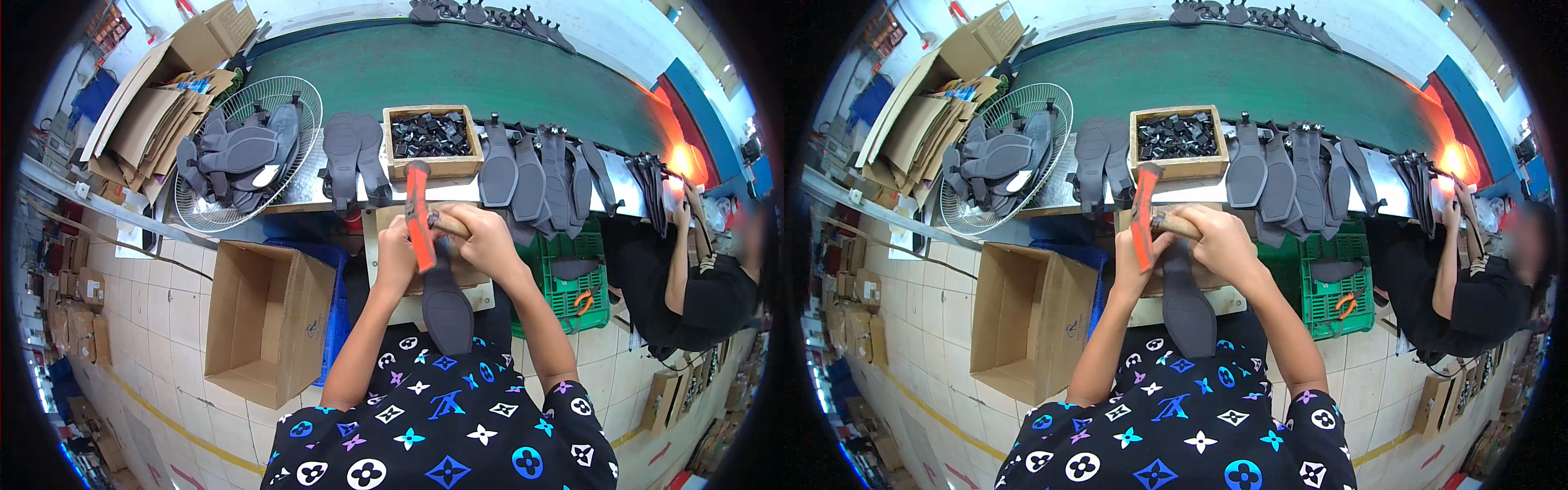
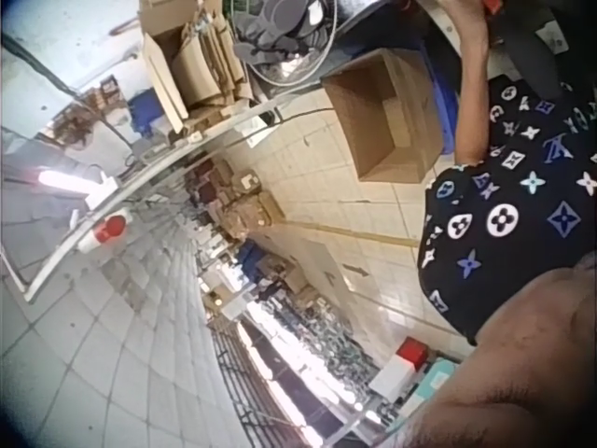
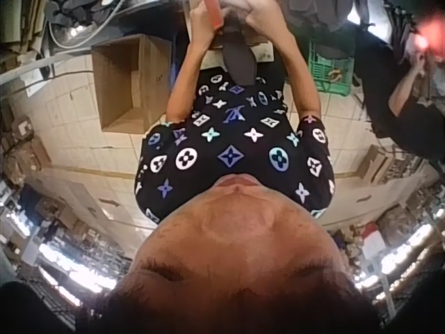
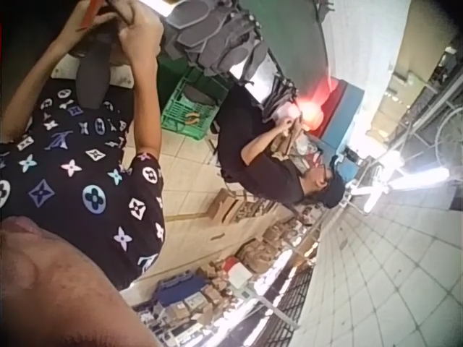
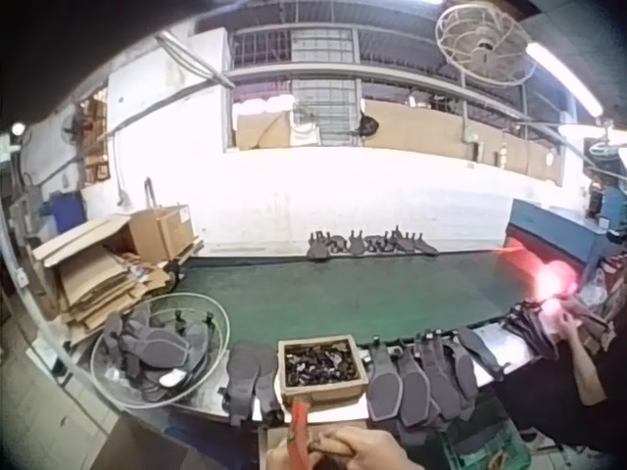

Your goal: Attaching heel components to shoe soles using a hammer and small nails or tacks.

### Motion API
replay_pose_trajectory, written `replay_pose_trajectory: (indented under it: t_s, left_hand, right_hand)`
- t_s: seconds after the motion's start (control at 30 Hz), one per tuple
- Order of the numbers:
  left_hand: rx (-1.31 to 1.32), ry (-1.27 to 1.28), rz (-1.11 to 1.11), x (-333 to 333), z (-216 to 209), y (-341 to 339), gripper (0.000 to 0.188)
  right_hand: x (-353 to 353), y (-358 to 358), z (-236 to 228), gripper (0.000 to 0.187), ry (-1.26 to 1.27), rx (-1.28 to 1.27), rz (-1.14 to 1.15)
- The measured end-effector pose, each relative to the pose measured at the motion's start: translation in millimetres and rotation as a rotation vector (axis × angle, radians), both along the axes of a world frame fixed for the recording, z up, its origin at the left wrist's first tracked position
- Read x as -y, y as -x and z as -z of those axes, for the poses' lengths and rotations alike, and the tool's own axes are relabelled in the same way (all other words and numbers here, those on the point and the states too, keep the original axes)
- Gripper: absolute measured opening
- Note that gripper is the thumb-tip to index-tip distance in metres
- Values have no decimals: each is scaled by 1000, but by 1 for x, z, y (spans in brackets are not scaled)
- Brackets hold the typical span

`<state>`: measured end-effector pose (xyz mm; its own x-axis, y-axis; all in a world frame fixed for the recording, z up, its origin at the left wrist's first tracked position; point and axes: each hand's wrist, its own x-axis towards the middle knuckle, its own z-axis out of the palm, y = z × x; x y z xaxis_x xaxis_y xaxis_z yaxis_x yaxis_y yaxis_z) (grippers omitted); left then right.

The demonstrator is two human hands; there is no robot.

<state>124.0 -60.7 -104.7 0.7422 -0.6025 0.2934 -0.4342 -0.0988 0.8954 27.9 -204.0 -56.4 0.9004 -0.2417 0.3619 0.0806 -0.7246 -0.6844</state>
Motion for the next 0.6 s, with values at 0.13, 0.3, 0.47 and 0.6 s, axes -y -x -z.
replay_pose_trajectory:
  t_s: [0.13, 0.3, 0.47, 0.6]
  left_hand:
    - [39, 27, 51, 0, 18, -7, 27]
    - [77, 70, 168, 1, 5, -18, 31]
    - [-64, 28, 221, 0, 3, -24, 27]
    - [-25, 64, 215, 2, 5, -24, 27]
  right_hand:
    - [-3, 3, -4, 30, 200, -46, -31]
    - [-5, 9, -3, 23, 74, -7, 34]
    - [-26, 37, -21, 30, -305, -19, 141]
    - [-37, 64, -19, 33, -286, -10, 178]
